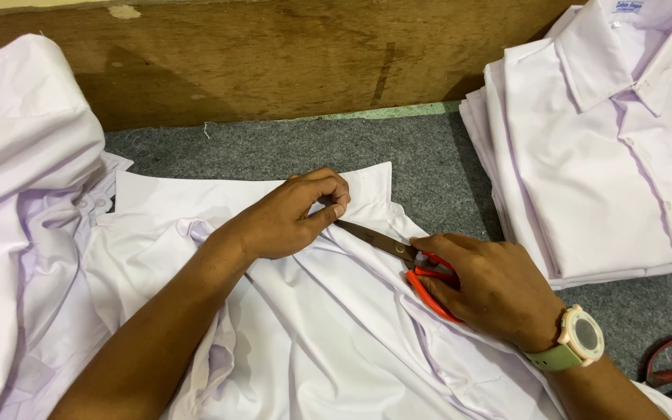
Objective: Trimming loose threads and excess fabric from white shirts using scissors.
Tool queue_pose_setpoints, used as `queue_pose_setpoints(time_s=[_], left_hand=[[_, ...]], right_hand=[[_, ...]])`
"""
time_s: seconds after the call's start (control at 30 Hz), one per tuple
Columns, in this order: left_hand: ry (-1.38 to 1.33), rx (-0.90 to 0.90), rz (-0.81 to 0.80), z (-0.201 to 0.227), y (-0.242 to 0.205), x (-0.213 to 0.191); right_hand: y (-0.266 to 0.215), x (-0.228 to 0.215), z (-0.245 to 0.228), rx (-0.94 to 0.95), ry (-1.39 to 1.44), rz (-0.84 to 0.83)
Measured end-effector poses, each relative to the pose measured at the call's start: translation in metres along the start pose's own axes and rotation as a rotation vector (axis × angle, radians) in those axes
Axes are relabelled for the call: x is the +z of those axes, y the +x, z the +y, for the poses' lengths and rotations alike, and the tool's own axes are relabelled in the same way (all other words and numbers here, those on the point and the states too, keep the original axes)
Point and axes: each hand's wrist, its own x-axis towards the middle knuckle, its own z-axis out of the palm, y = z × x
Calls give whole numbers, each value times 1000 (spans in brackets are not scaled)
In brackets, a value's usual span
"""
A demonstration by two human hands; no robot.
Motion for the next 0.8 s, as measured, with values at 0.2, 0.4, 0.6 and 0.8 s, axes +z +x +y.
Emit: queue_pose_setpoints(time_s=[0.2,0.4,0.6,0.8], left_hand=[[-156,-15,111,-8,0,1],[239,-58,626,-19,2,-35],[431,-238,446,-17,-7,-57],[559,-488,32,-9,3,-44]], right_hand=[[0,2,-1,11,22,64],[-4,-3,-9,98,40,155],[-6,4,-8,99,37,303],[-8,9,4,227,99,368]])
